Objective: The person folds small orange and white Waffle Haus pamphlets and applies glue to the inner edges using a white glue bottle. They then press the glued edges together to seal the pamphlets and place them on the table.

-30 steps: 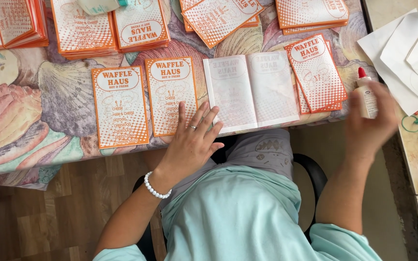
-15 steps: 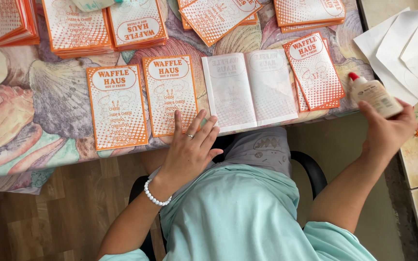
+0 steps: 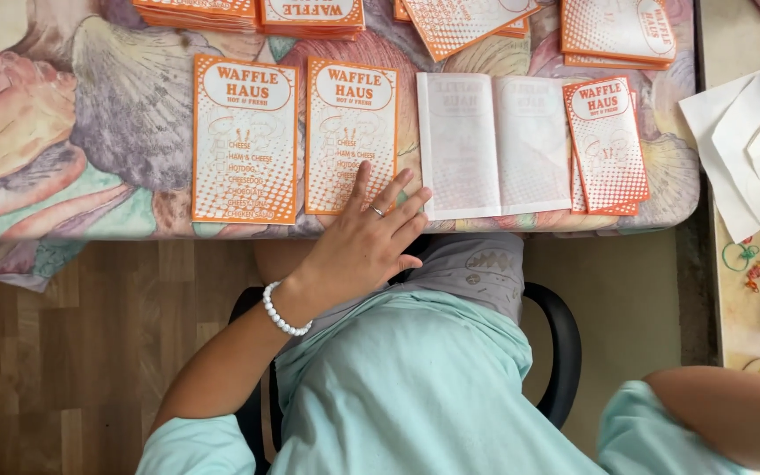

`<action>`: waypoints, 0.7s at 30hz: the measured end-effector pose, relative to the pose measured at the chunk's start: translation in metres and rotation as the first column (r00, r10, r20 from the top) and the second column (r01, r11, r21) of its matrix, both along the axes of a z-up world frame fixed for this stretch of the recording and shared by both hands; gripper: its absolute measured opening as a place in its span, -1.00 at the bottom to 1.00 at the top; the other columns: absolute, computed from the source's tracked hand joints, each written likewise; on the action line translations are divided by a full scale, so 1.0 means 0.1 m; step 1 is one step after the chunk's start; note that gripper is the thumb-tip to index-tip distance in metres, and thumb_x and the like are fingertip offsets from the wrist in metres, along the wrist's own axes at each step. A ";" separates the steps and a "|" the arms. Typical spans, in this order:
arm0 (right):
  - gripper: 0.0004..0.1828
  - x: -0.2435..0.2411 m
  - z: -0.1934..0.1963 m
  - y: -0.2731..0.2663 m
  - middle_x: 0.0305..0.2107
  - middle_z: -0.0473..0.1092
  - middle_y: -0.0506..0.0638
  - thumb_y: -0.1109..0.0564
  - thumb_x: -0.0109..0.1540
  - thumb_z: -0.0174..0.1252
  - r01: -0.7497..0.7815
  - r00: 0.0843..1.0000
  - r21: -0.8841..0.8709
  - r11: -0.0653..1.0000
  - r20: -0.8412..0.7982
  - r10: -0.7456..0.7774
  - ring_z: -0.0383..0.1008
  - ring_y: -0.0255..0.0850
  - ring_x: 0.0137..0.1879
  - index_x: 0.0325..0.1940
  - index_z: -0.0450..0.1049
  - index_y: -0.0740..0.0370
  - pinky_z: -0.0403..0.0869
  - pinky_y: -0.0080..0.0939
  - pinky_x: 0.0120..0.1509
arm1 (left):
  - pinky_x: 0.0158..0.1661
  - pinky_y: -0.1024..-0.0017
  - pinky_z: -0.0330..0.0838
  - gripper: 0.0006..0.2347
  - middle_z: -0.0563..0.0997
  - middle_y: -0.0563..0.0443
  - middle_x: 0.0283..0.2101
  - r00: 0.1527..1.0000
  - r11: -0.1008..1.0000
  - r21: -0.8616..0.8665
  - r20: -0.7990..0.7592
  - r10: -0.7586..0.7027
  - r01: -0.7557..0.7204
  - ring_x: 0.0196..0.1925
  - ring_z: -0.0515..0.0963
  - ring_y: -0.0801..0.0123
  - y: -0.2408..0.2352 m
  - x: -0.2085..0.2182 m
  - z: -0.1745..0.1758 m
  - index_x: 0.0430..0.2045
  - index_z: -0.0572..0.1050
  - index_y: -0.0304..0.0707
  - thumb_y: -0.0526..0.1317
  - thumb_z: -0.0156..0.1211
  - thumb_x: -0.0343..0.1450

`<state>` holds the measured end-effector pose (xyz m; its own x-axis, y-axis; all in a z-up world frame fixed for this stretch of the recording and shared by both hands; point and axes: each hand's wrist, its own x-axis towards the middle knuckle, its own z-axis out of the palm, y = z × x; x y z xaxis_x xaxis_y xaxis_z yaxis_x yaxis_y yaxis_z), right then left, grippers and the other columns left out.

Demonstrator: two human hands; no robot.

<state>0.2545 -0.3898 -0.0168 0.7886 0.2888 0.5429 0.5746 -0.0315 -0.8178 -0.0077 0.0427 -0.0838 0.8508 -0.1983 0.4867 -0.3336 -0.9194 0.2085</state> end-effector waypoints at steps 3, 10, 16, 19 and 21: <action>-0.52 -0.82 0.19 1.22 0.03 0.38 0.41 0.07 0.34 0.23 -0.092 0.994 0.043 0.995 -0.048 0.094 0.53 0.34 0.17 0.23 0.26 0.33 0.60 0.40 0.23 | 0.39 -0.41 -0.13 -0.52 0.45 -0.14 0.31 1.000 0.993 0.118 -0.009 0.019 -0.017 0.48 0.24 -0.01 0.04 -0.04 0.09 0.07 0.49 -0.26 0.15 0.08 0.45; -0.81 -1.20 0.00 2.22 -0.14 0.44 0.28 0.36 0.36 -0.07 -0.165 0.926 0.070 0.984 -0.333 0.179 0.60 0.27 0.09 0.06 0.34 0.45 0.64 0.31 0.27 | 0.39 -0.41 -0.11 -0.49 0.44 0.02 0.37 0.996 0.978 0.209 -0.089 0.003 0.016 0.46 0.30 0.14 0.11 -0.08 0.13 0.22 0.45 -0.12 0.11 0.21 0.42; -0.71 -1.43 -0.10 2.51 -0.19 0.52 0.23 0.16 0.29 0.33 -0.068 0.935 -0.014 0.998 -0.348 0.059 0.63 -0.02 -0.01 -0.05 0.38 0.34 0.66 -0.07 0.13 | 0.37 -0.46 -0.12 -0.38 0.40 0.02 0.41 0.996 0.967 0.252 -0.092 -0.012 0.034 0.50 0.24 0.10 0.17 -0.12 0.17 0.28 0.41 -0.10 0.12 0.32 0.33; -0.69 -1.37 -0.29 2.44 -0.33 0.43 -0.02 0.08 0.28 0.41 0.065 0.967 -0.071 0.995 -0.241 -0.080 0.44 -0.28 -0.19 -0.11 0.42 0.27 0.53 -0.28 -0.09 | 0.39 -0.43 -0.15 -0.29 0.36 0.05 0.43 0.993 0.958 0.285 -0.121 0.003 0.032 0.50 0.22 0.13 0.18 -0.12 0.17 0.32 0.35 -0.06 0.18 0.35 0.26; -0.69 -1.37 -0.29 2.47 -0.34 0.42 -0.02 0.09 0.28 0.40 0.066 0.968 -0.076 0.995 -0.235 -0.082 0.44 -0.28 -0.21 -0.12 0.41 0.27 0.53 -0.28 -0.11 | 0.39 -0.44 -0.16 -0.29 0.36 0.05 0.44 0.991 0.962 0.270 -0.131 -0.008 0.044 0.51 0.20 0.12 0.19 -0.12 0.19 0.32 0.35 -0.07 0.16 0.35 0.26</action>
